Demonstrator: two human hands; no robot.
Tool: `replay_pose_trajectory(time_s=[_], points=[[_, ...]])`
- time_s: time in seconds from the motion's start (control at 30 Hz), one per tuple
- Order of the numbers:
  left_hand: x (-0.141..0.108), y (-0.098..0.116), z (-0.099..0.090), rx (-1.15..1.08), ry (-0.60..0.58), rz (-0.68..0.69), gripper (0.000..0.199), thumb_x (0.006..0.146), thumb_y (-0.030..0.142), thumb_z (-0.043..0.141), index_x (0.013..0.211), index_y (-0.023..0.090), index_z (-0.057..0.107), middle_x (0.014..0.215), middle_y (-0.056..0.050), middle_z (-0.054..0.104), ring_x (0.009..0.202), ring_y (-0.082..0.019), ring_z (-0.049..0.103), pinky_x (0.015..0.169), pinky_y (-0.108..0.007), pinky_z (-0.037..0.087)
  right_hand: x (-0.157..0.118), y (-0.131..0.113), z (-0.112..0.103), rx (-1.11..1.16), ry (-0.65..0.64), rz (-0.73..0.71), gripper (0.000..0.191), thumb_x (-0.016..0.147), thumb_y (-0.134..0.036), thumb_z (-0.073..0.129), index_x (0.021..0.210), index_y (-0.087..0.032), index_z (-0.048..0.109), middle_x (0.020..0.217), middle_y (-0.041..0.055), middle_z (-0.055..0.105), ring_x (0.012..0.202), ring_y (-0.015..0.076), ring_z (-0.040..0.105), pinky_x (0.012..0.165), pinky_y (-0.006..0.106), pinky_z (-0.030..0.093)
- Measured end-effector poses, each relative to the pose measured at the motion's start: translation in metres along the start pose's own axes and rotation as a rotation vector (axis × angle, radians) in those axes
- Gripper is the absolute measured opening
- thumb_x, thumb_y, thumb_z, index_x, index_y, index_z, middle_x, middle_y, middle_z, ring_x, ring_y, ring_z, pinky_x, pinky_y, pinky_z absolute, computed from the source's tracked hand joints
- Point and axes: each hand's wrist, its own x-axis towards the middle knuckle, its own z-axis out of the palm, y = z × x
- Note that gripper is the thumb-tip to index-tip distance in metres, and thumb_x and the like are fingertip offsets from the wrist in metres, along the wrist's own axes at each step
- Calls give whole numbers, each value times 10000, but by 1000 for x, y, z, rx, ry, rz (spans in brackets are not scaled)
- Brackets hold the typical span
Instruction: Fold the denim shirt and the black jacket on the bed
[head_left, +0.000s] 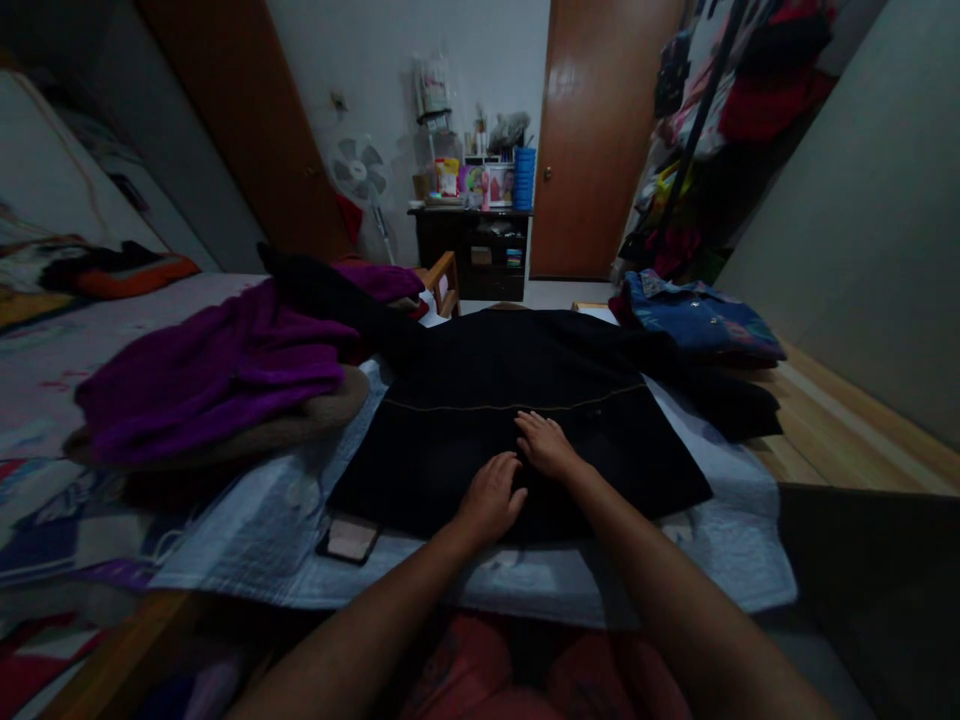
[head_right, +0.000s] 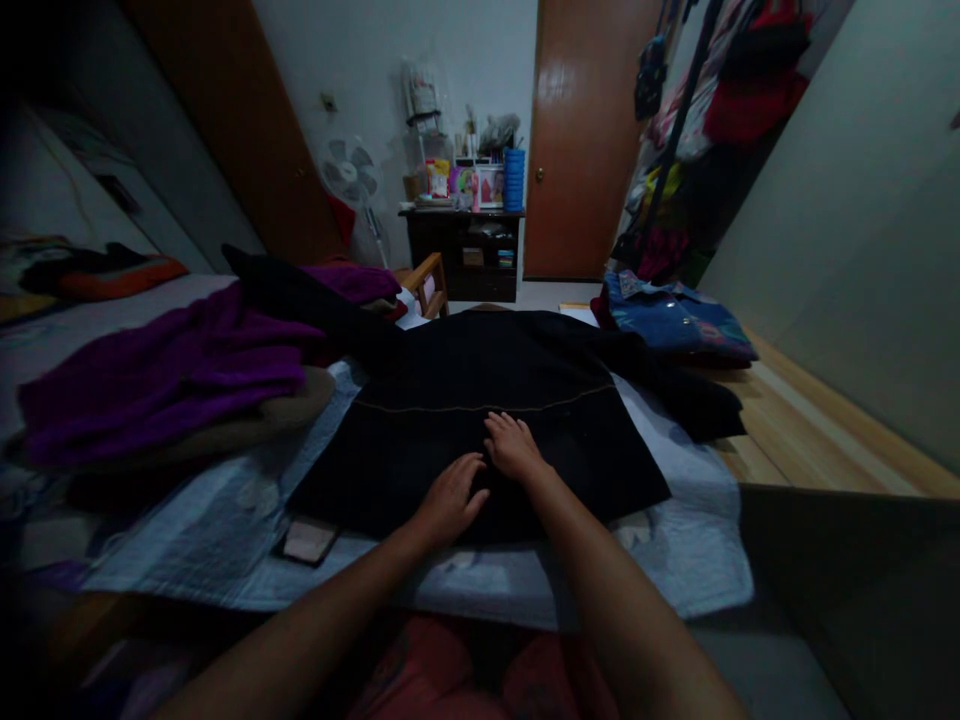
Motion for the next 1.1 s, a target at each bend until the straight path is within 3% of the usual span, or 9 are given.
replay_pose_trajectory(time_s=[0.13, 0.3, 0.4, 0.53, 0.63, 0.73, 0.83, 1.0, 1.1], points=[[31, -4, -19, 105, -85, -60, 222, 922, 234, 398, 1037, 222, 588, 1048, -61, 647, 988, -192, 612, 898, -330, 471, 15, -2, -12, -58, 53, 25, 426, 936, -330, 413, 1324, -187, 511, 1431, 94, 478, 1347, 277, 367, 1078, 436, 280], [77, -34, -25, 250, 73, -72, 378, 905, 237, 417, 1265, 195, 525, 1417, -86, 485, 1349, -241, 372, 1114, -421, 291, 42, -10, -29, -73, 133, 29, 376, 942, -190, 315, 1196, -147, 589, 1192, 135, 636, 1117, 217, 570, 980, 328, 373], [85, -52, -15, 298, -4, -91, 521, 900, 389, 456, 1393, 222, 428, 1522, -74, 354, 1422, -294, 234, 1143, -512, 202, 56, -7, -24, -31, 180, 6, 429, 949, -220, 332, 1351, -155, 468, 1403, 119, 493, 1286, 208, 443, 1042, 325, 328], [79, -62, -4, 320, -78, -89, 577, 901, 487, 429, 1445, 308, 361, 1537, -42, 330, 1421, -334, 223, 1127, -565, 187, 67, 16, -10, 4, 46, 65, 523, 962, -452, 343, 1420, -206, 399, 1531, 78, 328, 1422, 249, 234, 1125, 443, 207], [78, -63, -7, 319, -94, -75, 592, 890, 513, 436, 1448, 331, 356, 1536, -36, 333, 1414, -342, 239, 1117, -561, 210, 75, 37, -13, -19, 25, 221, 596, 940, -550, 334, 1416, -200, 412, 1542, 98, 298, 1422, 280, 228, 1118, 483, 200], [84, -62, -17, 314, -130, -66, 624, 854, 556, 478, 1426, 324, 395, 1507, -45, 386, 1382, -364, 298, 1089, -560, 260, 91, 52, -25, -73, 48, 378, 549, 936, -479, 368, 1347, -137, 496, 1474, 161, 401, 1379, 312, 312, 1087, 486, 245], [101, -58, -30, 310, -153, -72, 626, 852, 557, 478, 1405, 268, 426, 1412, -83, 509, 1279, -360, 444, 1033, -525, 346, 114, 57, -31, -95, 76, 375, 531, 936, -430, 372, 1340, -109, 497, 1465, 172, 409, 1380, 305, 306, 1089, 452, 244], [151, -52, -48, 339, -230, -164, 462, 923, 428, 391, 1325, 218, 478, 1112, -119, 691, 1014, -291, 644, 881, -429, 467, 149, 61, -21, -57, 72, 136, 622, 938, -488, 352, 1460, -150, 338, 1563, 85, 247, 1432, 254, 195, 1130, 402, 183], [181, -53, -52, 339, -336, -220, 441, 896, 384, 446, 1305, 228, 500, 1115, -130, 689, 1020, -290, 651, 838, -405, 495, 161, 77, -18, -77, 28, 191, 611, 941, -513, 328, 1459, -188, 352, 1564, 68, 248, 1434, 258, 188, 1134, 424, 153]])
